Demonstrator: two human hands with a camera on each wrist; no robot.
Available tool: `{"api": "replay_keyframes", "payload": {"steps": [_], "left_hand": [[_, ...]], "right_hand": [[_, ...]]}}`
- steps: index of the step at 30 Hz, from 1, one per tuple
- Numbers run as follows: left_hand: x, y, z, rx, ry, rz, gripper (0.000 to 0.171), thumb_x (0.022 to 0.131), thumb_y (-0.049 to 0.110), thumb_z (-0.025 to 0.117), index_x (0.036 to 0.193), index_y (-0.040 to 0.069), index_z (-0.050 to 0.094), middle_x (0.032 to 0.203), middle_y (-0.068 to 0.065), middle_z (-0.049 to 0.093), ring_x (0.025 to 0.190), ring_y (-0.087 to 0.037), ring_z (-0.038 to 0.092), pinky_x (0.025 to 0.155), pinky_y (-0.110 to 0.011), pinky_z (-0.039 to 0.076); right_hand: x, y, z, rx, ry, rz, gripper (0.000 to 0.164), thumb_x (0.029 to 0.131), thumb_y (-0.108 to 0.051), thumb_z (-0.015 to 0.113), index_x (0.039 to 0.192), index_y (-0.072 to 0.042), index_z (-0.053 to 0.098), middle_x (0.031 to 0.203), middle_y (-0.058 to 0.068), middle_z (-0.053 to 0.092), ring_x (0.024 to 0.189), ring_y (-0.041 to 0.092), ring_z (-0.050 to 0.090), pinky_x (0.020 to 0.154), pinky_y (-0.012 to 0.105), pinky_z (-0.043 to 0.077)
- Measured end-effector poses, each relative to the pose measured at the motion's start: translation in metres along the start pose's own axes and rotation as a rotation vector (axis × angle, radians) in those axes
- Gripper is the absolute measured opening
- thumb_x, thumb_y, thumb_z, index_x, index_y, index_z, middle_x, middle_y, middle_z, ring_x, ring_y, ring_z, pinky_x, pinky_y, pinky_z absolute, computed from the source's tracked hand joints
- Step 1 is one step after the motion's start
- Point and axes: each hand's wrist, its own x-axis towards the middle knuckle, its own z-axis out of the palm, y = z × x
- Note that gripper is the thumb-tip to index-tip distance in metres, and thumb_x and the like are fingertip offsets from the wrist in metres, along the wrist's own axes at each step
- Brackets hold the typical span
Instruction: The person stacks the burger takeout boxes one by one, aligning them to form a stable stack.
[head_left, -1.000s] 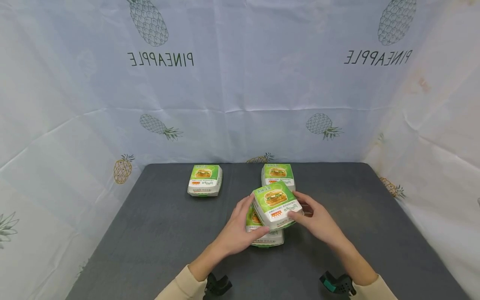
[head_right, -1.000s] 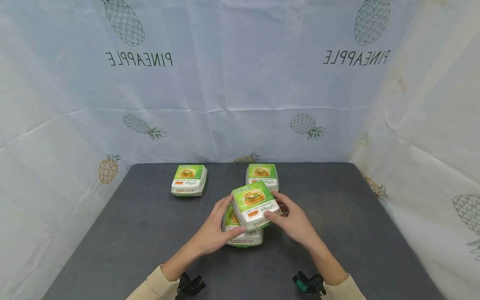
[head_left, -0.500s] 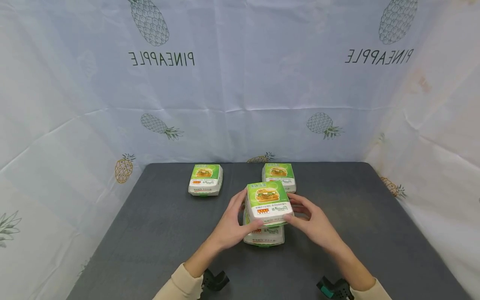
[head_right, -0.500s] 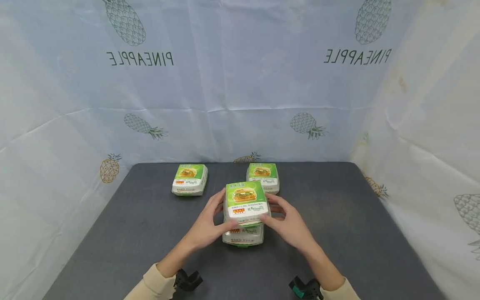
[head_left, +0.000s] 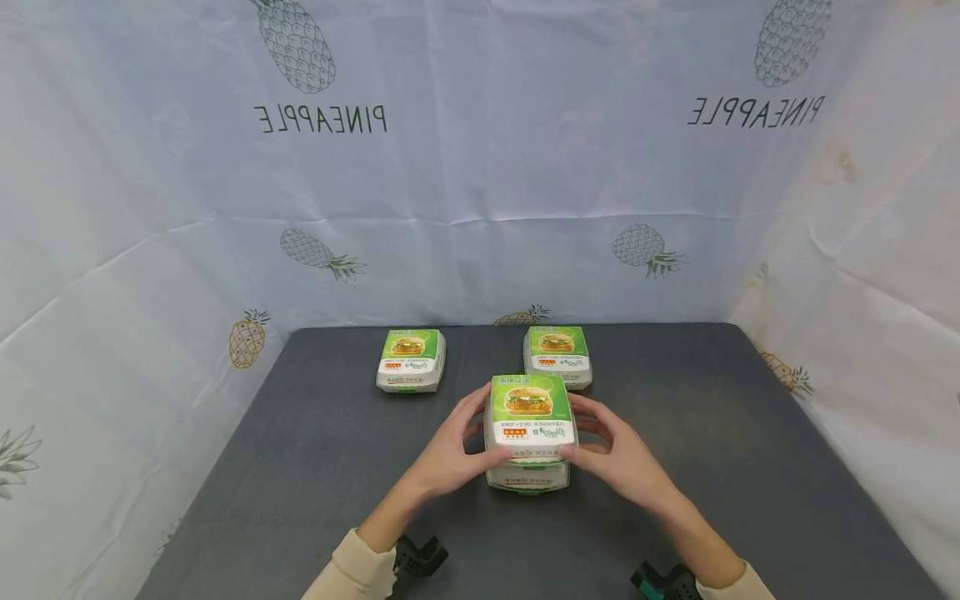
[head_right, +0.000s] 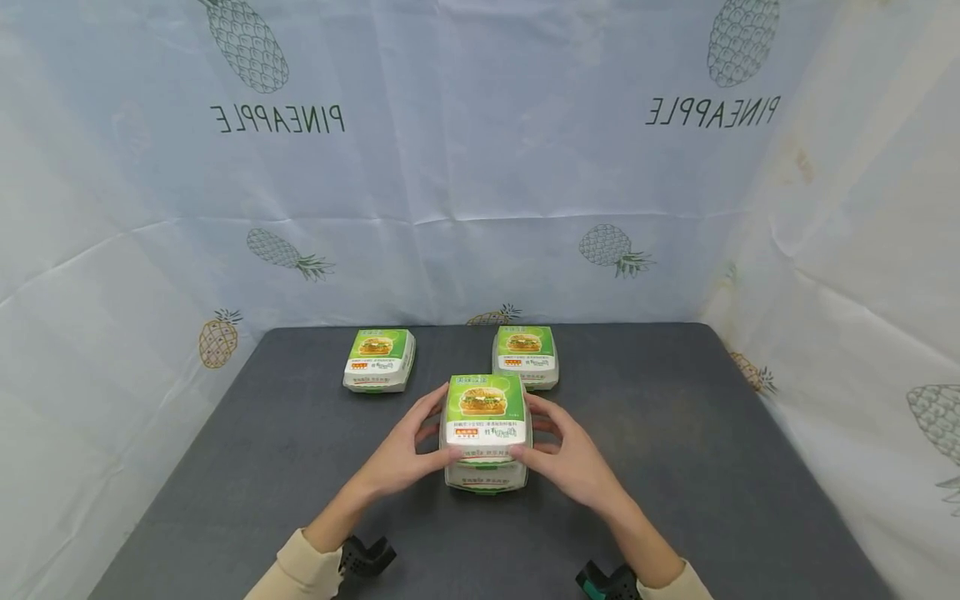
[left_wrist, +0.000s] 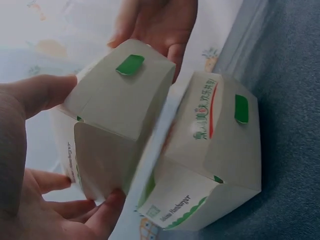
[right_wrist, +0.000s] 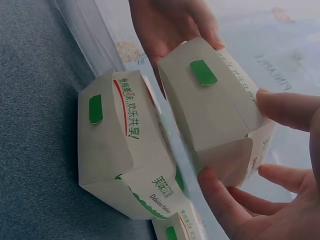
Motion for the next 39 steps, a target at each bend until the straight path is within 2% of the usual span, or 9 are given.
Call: {"api": "replay_keyframes", "payload": {"steps": [10, 18, 25, 30, 32, 39], "left_hand": [[-0.002, -0.004, 0.003, -0.016, -0.008, 0.008, 0.091, 0.091, 0.027, 0.078, 0.163, 0.019, 0.023, 0.162, -0.003, 0.027, 0.143, -0.022, 0.036, 0.111, -0.043, 0.042], [-0.002, -0.008, 0.003, -0.035, -0.016, 0.001, 0.094, 0.092, 0.027, 0.076, 0.164, 0.016, 0.017, 0.164, -0.008, 0.024, 0.146, -0.027, 0.033, 0.111, -0.044, 0.042], [-0.003, -0.007, 0.005, -0.043, -0.022, -0.028, 0.098, 0.091, 0.032, 0.077, 0.164, 0.017, 0.014, 0.165, -0.004, 0.021, 0.147, -0.021, 0.03, 0.114, -0.044, 0.039], [-0.003, -0.007, 0.005, -0.039, -0.02, -0.034, 0.099, 0.09, 0.033, 0.077, 0.165, 0.017, 0.014, 0.165, -0.004, 0.021, 0.147, -0.021, 0.03, 0.114, -0.049, 0.037], [-0.003, -0.008, 0.005, -0.04, -0.02, -0.038, 0.098, 0.09, 0.033, 0.077, 0.165, 0.018, 0.015, 0.164, -0.004, 0.021, 0.146, -0.021, 0.03, 0.114, -0.049, 0.037], [-0.003, -0.009, 0.006, -0.031, -0.023, -0.036, 0.098, 0.09, 0.035, 0.077, 0.165, 0.021, 0.014, 0.164, -0.004, 0.02, 0.146, -0.021, 0.031, 0.114, -0.051, 0.036]], "right_hand": [[-0.003, 0.005, 0.003, -0.014, 0.008, 0.047, 0.073, 0.092, -0.017, 0.079, 0.154, -0.009, 0.04, 0.155, 0.016, 0.039, 0.133, 0.04, 0.046, 0.095, 0.031, 0.054], [-0.003, 0.004, 0.001, -0.04, -0.004, 0.037, 0.075, 0.092, -0.018, 0.079, 0.155, -0.009, 0.038, 0.153, 0.018, 0.041, 0.132, 0.041, 0.047, 0.095, 0.032, 0.054], [-0.003, 0.001, -0.009, -0.078, -0.038, -0.006, 0.071, 0.096, -0.015, 0.072, 0.156, -0.003, 0.035, 0.151, 0.023, 0.042, 0.13, 0.047, 0.048, 0.095, 0.032, 0.054], [0.003, -0.003, -0.021, -0.158, -0.012, -0.005, 0.065, 0.1, -0.018, 0.068, 0.155, -0.004, 0.038, 0.149, 0.024, 0.045, 0.129, 0.046, 0.051, 0.092, 0.031, 0.054], [0.007, -0.004, -0.026, -0.19, 0.004, -0.009, 0.063, 0.1, -0.019, 0.068, 0.154, -0.005, 0.04, 0.148, 0.023, 0.046, 0.13, 0.044, 0.051, 0.093, 0.034, 0.054], [0.027, -0.007, -0.038, -0.3, 0.092, -0.031, 0.061, 0.101, -0.025, 0.067, 0.153, -0.005, 0.043, 0.146, 0.022, 0.05, 0.128, 0.04, 0.054, 0.1, 0.056, 0.048]]}}
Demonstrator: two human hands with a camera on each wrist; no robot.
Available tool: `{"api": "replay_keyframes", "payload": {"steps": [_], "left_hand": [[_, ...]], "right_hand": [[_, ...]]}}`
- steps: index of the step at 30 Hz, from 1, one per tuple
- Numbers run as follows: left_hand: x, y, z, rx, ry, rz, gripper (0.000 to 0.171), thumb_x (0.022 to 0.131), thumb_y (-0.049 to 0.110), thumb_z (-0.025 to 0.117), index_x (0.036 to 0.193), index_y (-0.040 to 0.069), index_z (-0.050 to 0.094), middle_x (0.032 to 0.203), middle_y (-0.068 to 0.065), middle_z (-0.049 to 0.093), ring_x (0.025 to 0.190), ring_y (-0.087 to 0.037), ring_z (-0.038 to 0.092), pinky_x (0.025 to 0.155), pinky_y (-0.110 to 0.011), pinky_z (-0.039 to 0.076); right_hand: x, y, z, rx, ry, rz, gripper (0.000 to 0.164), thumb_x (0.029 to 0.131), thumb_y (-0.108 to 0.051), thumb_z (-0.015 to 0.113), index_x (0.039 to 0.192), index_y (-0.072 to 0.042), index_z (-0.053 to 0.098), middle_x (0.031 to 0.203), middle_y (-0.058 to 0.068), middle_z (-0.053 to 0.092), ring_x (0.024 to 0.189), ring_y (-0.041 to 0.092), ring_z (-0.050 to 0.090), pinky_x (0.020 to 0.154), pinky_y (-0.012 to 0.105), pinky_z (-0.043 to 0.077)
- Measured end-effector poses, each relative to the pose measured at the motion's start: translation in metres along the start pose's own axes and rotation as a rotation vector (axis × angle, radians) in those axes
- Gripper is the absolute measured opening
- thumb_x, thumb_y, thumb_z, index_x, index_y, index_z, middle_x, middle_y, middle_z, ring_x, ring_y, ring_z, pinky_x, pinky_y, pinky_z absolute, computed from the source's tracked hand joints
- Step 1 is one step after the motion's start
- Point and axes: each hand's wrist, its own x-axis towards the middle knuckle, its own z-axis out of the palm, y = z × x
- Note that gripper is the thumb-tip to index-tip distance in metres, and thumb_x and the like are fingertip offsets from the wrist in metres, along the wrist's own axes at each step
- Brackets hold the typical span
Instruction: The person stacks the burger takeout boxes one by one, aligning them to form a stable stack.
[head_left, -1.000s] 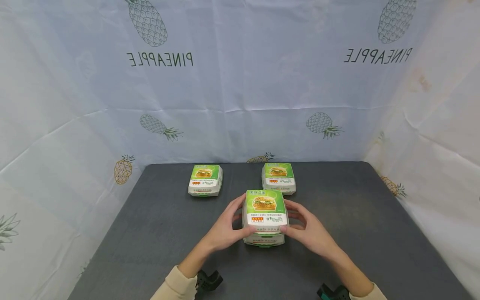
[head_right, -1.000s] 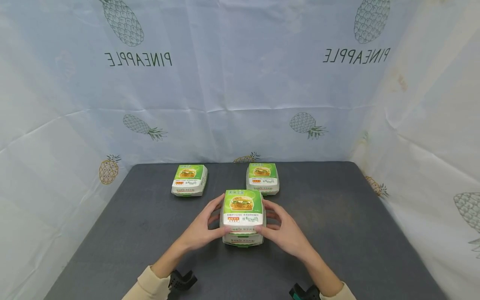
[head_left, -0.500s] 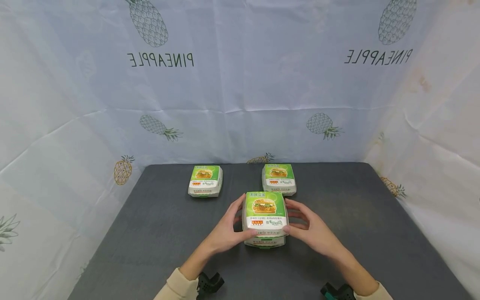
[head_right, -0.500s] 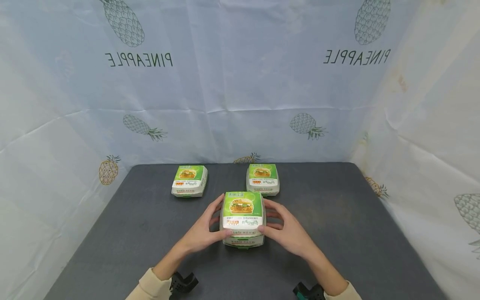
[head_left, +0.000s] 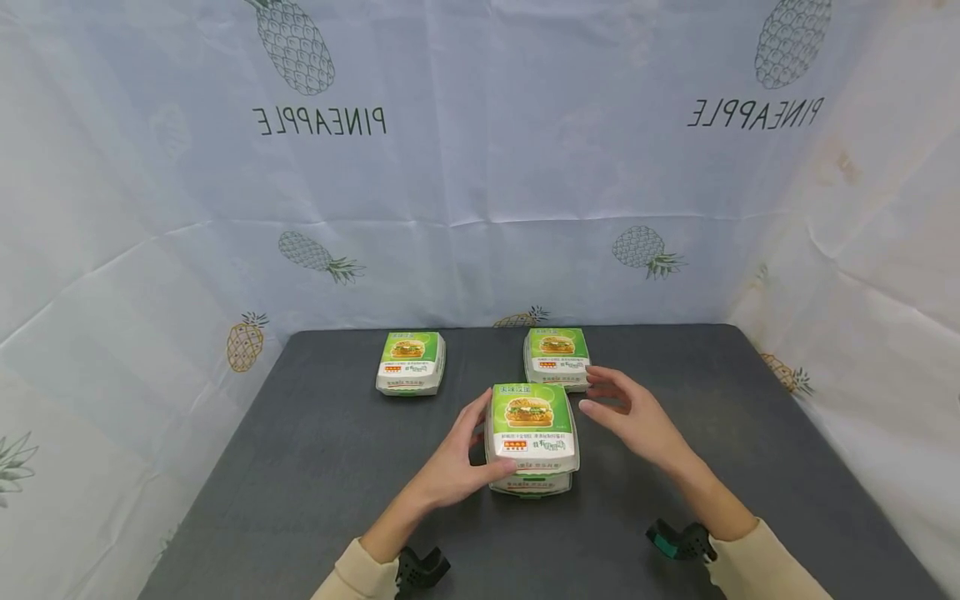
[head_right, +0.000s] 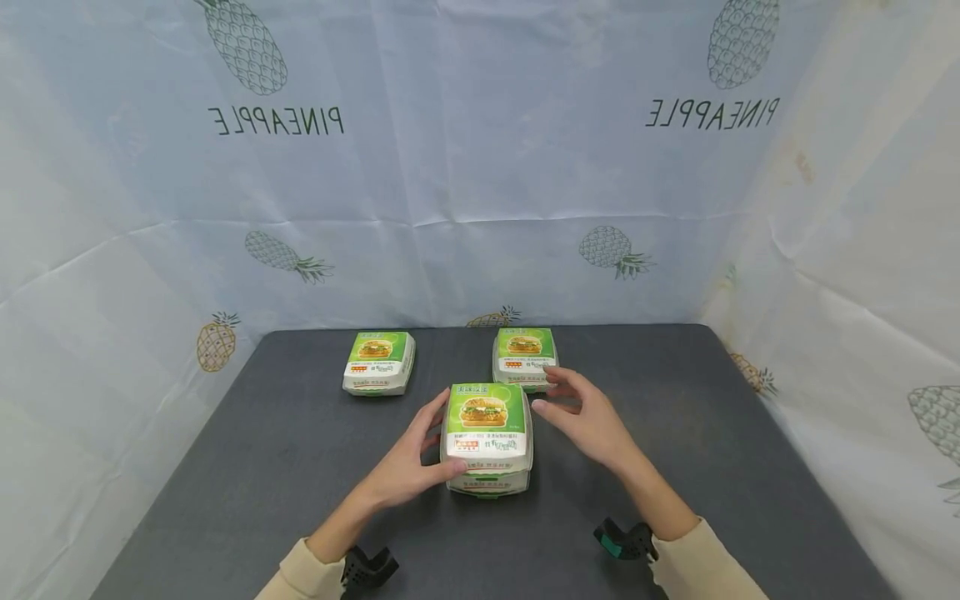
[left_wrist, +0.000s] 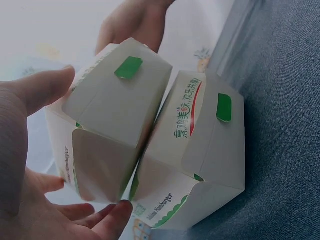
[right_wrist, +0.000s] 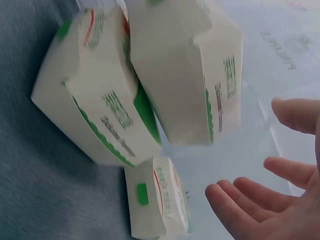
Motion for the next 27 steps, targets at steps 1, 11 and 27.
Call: {"api": "replay_keyframes", "payload": {"steps": [1, 11, 27], "left_hand": [[0.0, 0.0, 0.0, 0.004, 0.0, 0.001, 0.098, 0.09, 0.035, 0.077, 0.165, 0.021, 0.014, 0.165, -0.004, 0.02, 0.146, -0.022, 0.031, 0.114, -0.052, 0.036], [0.001, 0.002, -0.001, 0.016, 0.009, -0.009, 0.101, 0.09, 0.039, 0.077, 0.165, 0.018, 0.013, 0.165, -0.004, 0.018, 0.148, -0.023, 0.031, 0.114, -0.051, 0.037], [-0.001, 0.006, -0.001, 0.024, 0.002, -0.02, 0.101, 0.09, 0.04, 0.076, 0.165, 0.017, 0.012, 0.165, -0.005, 0.018, 0.147, -0.025, 0.032, 0.114, -0.051, 0.037]], "right_hand": [[0.004, 0.001, -0.001, -0.011, 0.011, 0.003, 0.061, 0.101, -0.027, 0.067, 0.153, -0.005, 0.043, 0.146, 0.022, 0.05, 0.129, 0.04, 0.053, 0.101, 0.056, 0.047], [0.04, 0.014, -0.008, -0.094, 0.081, 0.052, 0.065, 0.1, -0.029, 0.069, 0.152, -0.001, 0.042, 0.144, 0.025, 0.049, 0.13, 0.042, 0.05, 0.105, 0.057, 0.044], [0.081, 0.062, -0.001, -0.209, 0.056, 0.149, 0.079, 0.098, -0.044, 0.068, 0.157, -0.003, 0.035, 0.156, 0.027, 0.033, 0.137, 0.048, 0.039, 0.102, 0.064, 0.041]]}}
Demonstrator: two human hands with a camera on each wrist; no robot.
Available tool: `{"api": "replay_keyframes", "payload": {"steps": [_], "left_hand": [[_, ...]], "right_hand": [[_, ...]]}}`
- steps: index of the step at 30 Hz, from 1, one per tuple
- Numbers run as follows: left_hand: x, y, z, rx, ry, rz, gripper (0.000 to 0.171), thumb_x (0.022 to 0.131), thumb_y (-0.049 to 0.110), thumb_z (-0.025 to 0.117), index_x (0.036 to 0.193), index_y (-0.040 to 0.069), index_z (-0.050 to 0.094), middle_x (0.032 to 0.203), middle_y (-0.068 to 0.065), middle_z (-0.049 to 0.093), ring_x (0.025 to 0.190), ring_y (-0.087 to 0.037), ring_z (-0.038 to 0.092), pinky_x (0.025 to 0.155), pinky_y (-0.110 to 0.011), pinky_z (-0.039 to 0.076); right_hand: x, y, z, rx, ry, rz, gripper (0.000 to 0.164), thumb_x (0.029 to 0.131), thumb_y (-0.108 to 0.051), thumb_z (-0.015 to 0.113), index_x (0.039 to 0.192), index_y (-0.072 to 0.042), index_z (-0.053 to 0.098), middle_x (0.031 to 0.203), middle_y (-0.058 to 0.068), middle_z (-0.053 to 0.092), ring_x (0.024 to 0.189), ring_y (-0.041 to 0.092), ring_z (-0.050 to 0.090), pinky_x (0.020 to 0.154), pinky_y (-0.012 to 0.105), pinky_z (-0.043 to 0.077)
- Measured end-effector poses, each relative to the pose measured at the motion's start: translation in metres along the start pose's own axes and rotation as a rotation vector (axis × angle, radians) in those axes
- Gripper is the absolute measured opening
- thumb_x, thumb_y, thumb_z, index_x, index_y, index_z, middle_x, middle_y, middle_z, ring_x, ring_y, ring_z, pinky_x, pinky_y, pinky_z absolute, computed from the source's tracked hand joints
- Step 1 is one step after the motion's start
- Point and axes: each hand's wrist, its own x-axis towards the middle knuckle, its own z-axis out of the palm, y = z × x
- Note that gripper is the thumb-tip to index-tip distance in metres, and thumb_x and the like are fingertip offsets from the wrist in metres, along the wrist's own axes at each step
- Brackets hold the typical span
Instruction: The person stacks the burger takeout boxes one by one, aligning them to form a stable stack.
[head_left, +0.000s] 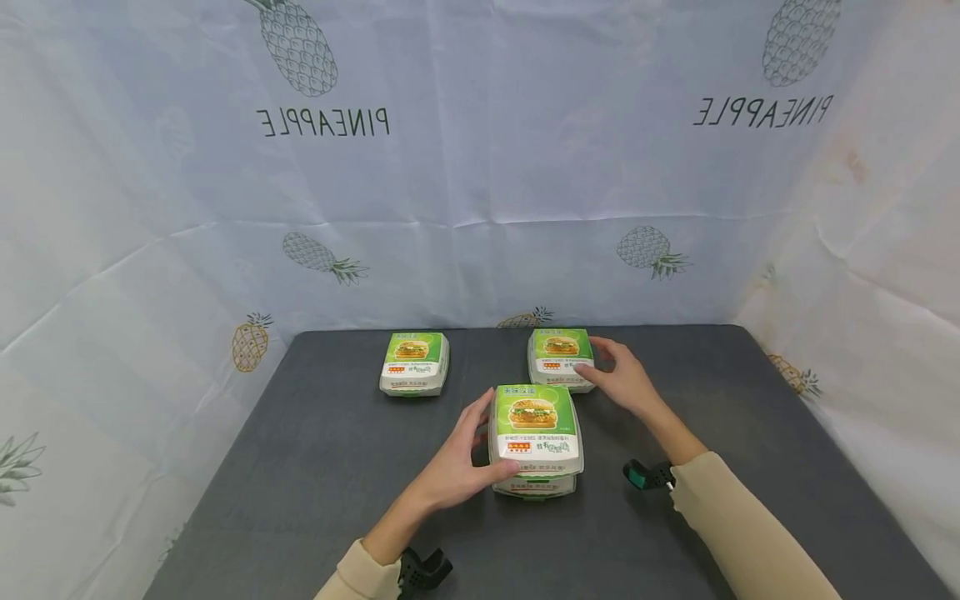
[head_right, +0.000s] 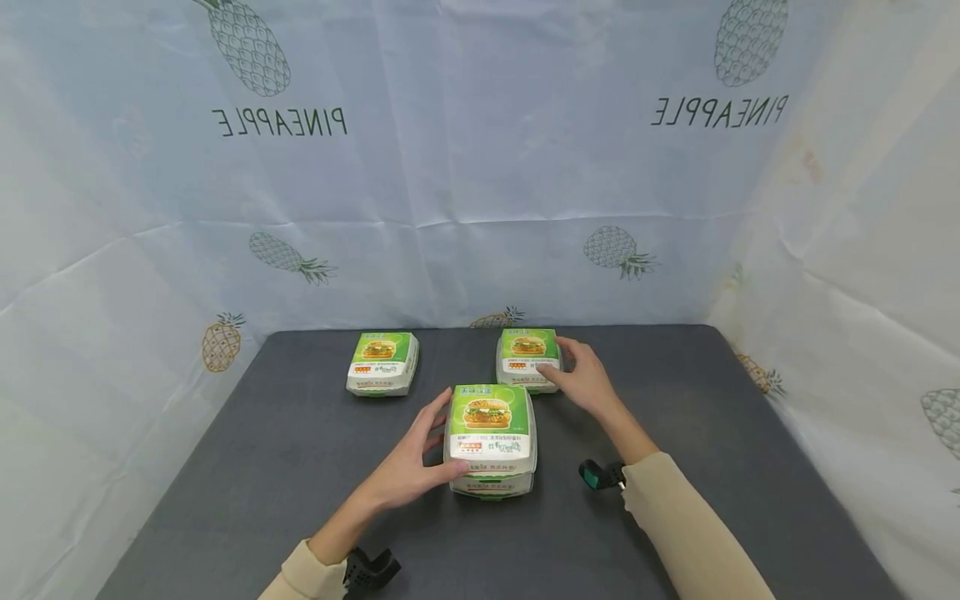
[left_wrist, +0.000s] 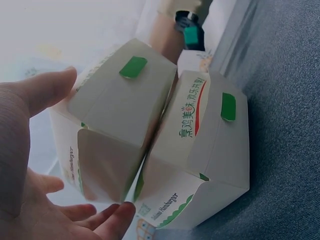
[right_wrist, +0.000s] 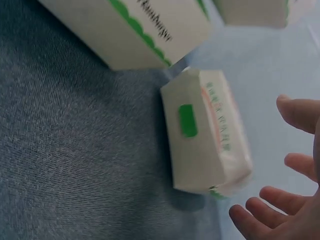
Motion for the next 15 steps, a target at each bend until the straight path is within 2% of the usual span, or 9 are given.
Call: {"api": "replay_keyframes", "payload": {"steps": [6, 12, 15], "left_hand": [[0.0, 0.0, 0.0, -0.003, -0.009, -0.014, 0.102, 0.09, 0.045, 0.075, 0.165, 0.019, 0.011, 0.166, -0.004, 0.016, 0.147, -0.024, 0.031, 0.114, -0.051, 0.036], [0.0, -0.001, 0.0, 0.0, -0.014, -0.017, 0.101, 0.091, 0.046, 0.074, 0.165, 0.021, 0.01, 0.165, -0.004, 0.017, 0.148, -0.025, 0.031, 0.114, -0.051, 0.036], [-0.001, -0.002, 0.0, 0.005, -0.011, -0.019, 0.101, 0.091, 0.045, 0.074, 0.165, 0.021, 0.01, 0.165, -0.003, 0.018, 0.147, -0.023, 0.032, 0.114, -0.05, 0.036]], "right_hand": [[0.012, 0.012, 0.009, 0.037, -0.047, 0.039, 0.086, 0.097, -0.044, 0.069, 0.16, -0.002, 0.027, 0.157, 0.03, 0.027, 0.14, 0.05, 0.033, 0.101, 0.065, 0.041], [0.017, 0.021, 0.019, 0.123, -0.079, 0.06, 0.091, 0.097, -0.037, 0.072, 0.161, 0.0, 0.019, 0.149, 0.028, 0.04, 0.132, 0.045, 0.047, 0.094, 0.054, 0.048], [0.018, 0.023, 0.022, 0.17, -0.082, 0.058, 0.092, 0.096, -0.032, 0.073, 0.162, 0.0, 0.017, 0.15, 0.027, 0.039, 0.132, 0.044, 0.048, 0.094, 0.051, 0.049]]}}
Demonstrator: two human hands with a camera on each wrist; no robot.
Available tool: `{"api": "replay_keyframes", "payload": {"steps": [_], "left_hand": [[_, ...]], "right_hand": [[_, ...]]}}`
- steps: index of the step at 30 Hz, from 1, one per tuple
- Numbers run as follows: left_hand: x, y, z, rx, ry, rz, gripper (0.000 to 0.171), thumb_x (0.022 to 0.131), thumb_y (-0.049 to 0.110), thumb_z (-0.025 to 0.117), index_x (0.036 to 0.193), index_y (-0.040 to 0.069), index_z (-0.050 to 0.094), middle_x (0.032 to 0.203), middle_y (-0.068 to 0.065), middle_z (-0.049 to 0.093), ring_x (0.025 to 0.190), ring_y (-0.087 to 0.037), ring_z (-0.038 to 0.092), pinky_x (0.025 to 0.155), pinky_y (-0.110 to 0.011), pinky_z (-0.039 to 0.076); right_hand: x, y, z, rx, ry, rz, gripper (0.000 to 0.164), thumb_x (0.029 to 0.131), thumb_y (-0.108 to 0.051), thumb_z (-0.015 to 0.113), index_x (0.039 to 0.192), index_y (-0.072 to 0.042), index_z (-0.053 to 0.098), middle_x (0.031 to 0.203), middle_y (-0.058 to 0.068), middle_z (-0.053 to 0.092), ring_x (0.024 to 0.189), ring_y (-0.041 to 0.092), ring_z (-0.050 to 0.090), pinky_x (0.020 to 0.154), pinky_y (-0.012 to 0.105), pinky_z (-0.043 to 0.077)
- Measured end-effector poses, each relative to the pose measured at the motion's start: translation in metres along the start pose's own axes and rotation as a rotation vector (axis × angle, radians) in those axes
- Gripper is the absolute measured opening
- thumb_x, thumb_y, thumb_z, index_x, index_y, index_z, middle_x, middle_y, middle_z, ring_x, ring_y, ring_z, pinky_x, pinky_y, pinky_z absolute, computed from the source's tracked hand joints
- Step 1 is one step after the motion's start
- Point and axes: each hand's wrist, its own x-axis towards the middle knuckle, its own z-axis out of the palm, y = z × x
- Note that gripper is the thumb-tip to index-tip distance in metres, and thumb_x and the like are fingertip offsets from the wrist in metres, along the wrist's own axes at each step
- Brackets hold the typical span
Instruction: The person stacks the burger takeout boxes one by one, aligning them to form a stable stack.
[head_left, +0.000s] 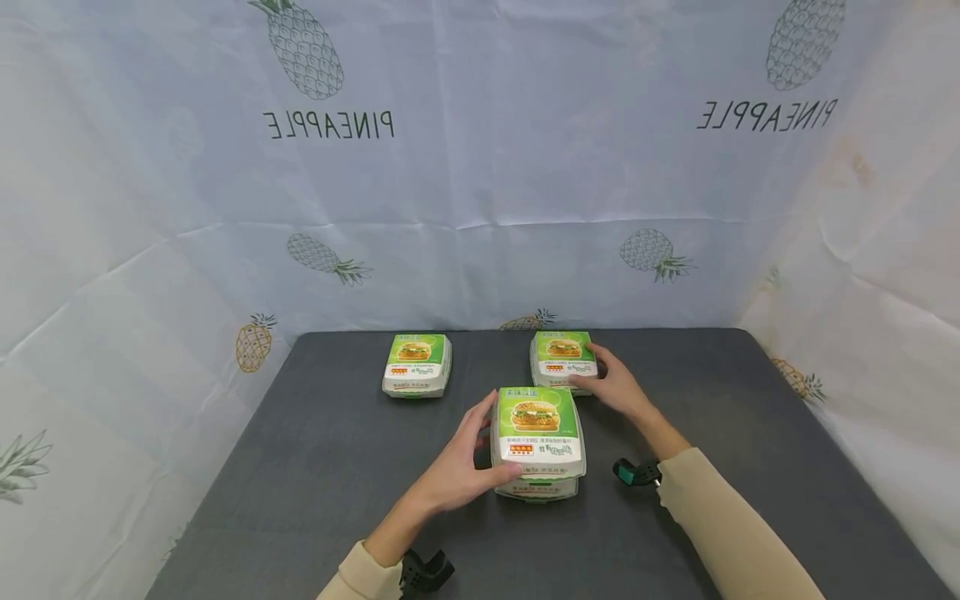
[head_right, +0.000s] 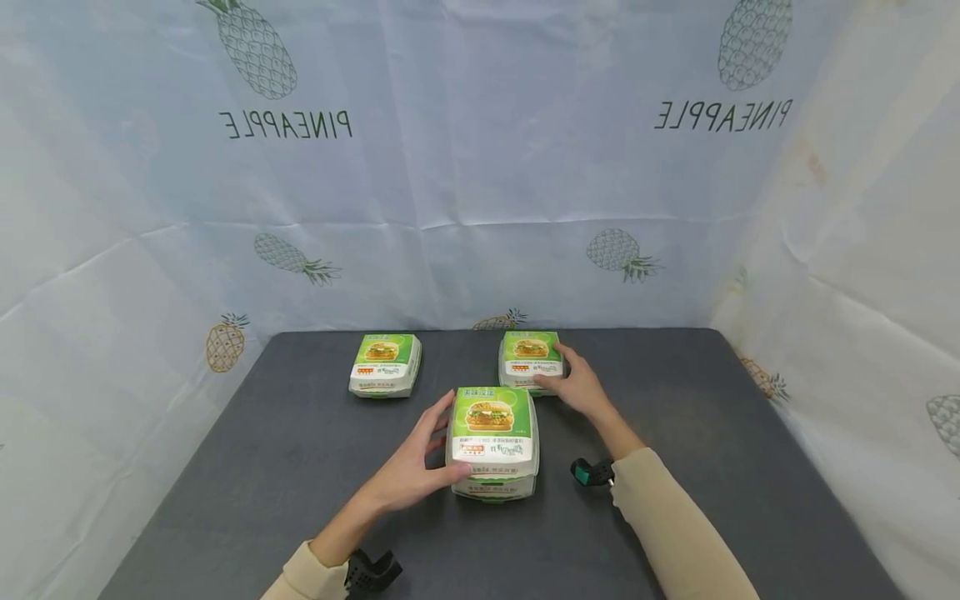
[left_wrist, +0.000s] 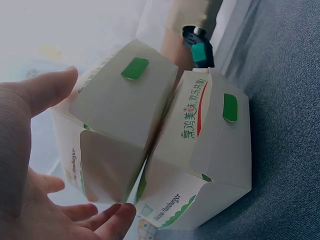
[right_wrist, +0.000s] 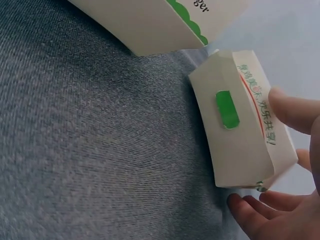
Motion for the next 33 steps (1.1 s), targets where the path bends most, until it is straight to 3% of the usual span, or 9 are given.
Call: {"api": "replay_keyframes", "payload": {"steps": [10, 15, 25, 33], "left_hand": [[0.0, 0.001, 0.002, -0.002, -0.003, -0.003, 0.1, 0.091, 0.043, 0.074, 0.165, 0.022, 0.01, 0.165, -0.003, 0.017, 0.148, -0.021, 0.03, 0.115, -0.049, 0.035], [-0.001, 0.002, 0.002, -0.002, -0.001, -0.012, 0.1, 0.091, 0.041, 0.075, 0.165, 0.023, 0.011, 0.165, -0.003, 0.018, 0.148, -0.02, 0.03, 0.115, -0.049, 0.036], [0.0, 0.002, 0.001, 0.0, -0.001, -0.004, 0.099, 0.091, 0.042, 0.074, 0.165, 0.022, 0.011, 0.166, -0.003, 0.016, 0.148, -0.023, 0.031, 0.115, -0.05, 0.035], [0.0, 0.003, 0.001, 0.004, 0.006, -0.01, 0.098, 0.092, 0.04, 0.074, 0.165, 0.021, 0.012, 0.164, -0.005, 0.019, 0.146, -0.023, 0.034, 0.114, -0.05, 0.037]], "right_hand": [[-0.001, 0.004, 0.002, 0.024, 0.041, -0.006, 0.089, 0.096, -0.026, 0.075, 0.161, 0.0, 0.02, 0.152, 0.029, 0.035, 0.13, 0.044, 0.051, 0.088, 0.043, 0.052], [-0.004, 0.002, 0.0, 0.03, 0.065, -0.013, 0.087, 0.095, -0.026, 0.075, 0.16, 0.0, 0.023, 0.153, 0.029, 0.035, 0.133, 0.047, 0.048, 0.088, 0.044, 0.053], [-0.015, -0.014, -0.01, 0.041, 0.091, -0.046, 0.087, 0.094, -0.03, 0.076, 0.16, -0.003, 0.026, 0.153, 0.028, 0.036, 0.133, 0.047, 0.047, 0.092, 0.051, 0.051], [-0.023, -0.031, -0.022, 0.036, 0.119, -0.074, 0.088, 0.094, -0.033, 0.076, 0.162, -0.007, 0.026, 0.153, 0.027, 0.037, 0.131, 0.043, 0.05, 0.09, 0.049, 0.05]]}}
